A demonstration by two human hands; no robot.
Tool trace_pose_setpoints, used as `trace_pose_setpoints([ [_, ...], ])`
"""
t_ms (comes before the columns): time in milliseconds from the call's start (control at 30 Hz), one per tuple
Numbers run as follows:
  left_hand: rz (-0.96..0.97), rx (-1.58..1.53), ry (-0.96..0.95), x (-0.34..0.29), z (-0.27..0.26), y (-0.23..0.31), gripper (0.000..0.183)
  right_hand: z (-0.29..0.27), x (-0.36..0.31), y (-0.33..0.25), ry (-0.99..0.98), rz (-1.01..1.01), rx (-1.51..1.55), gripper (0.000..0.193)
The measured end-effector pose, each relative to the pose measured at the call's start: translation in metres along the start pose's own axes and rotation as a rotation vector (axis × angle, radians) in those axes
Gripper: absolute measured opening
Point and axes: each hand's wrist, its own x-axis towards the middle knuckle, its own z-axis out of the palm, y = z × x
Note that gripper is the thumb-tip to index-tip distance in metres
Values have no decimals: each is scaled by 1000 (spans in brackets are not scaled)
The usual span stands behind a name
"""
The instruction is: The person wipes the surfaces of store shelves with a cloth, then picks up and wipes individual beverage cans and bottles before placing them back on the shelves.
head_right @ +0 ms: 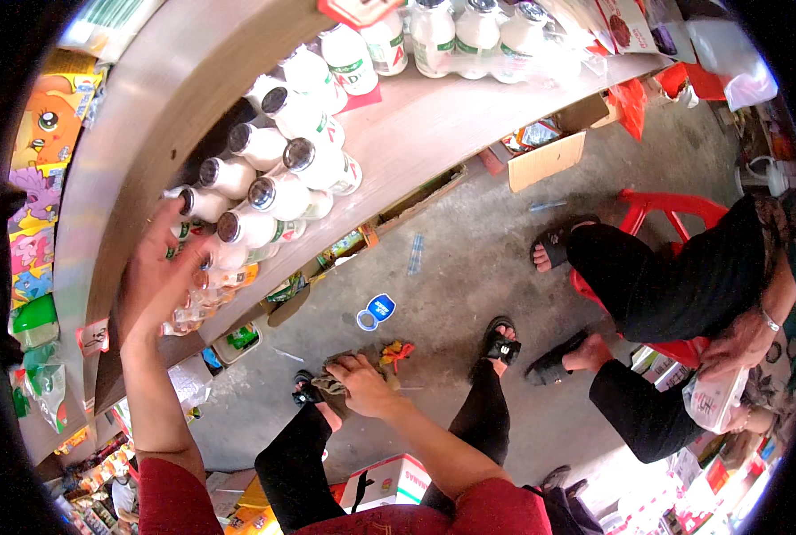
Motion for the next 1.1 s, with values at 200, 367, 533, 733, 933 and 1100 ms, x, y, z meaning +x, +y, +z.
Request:
trace_pose_setpoints([
  [200, -162, 16, -103, -8, -15, -23, 37, 3, 2, 0, 20, -45, 40, 56],
  [367, -271, -18, -196, -10, -4, -40, 34, -5, -7, 6, 46, 8, 23, 56],
  [533, -328, -46, -215, -17, -4, -48, 31, -13, -12, 4, 90, 26, 10, 53],
  [733, -362, -43, -222, -20, -8, -58, 28, -8, -6, -1, 58, 13, 57, 52],
  [933, -357, -61, -208, -15, -3, -57, 25, -4, -3, -1, 56, -1, 3, 51],
  [1100, -373, -43, -159, -25, -25, -50, 23, -21, 1, -15, 9, 74, 18, 50],
])
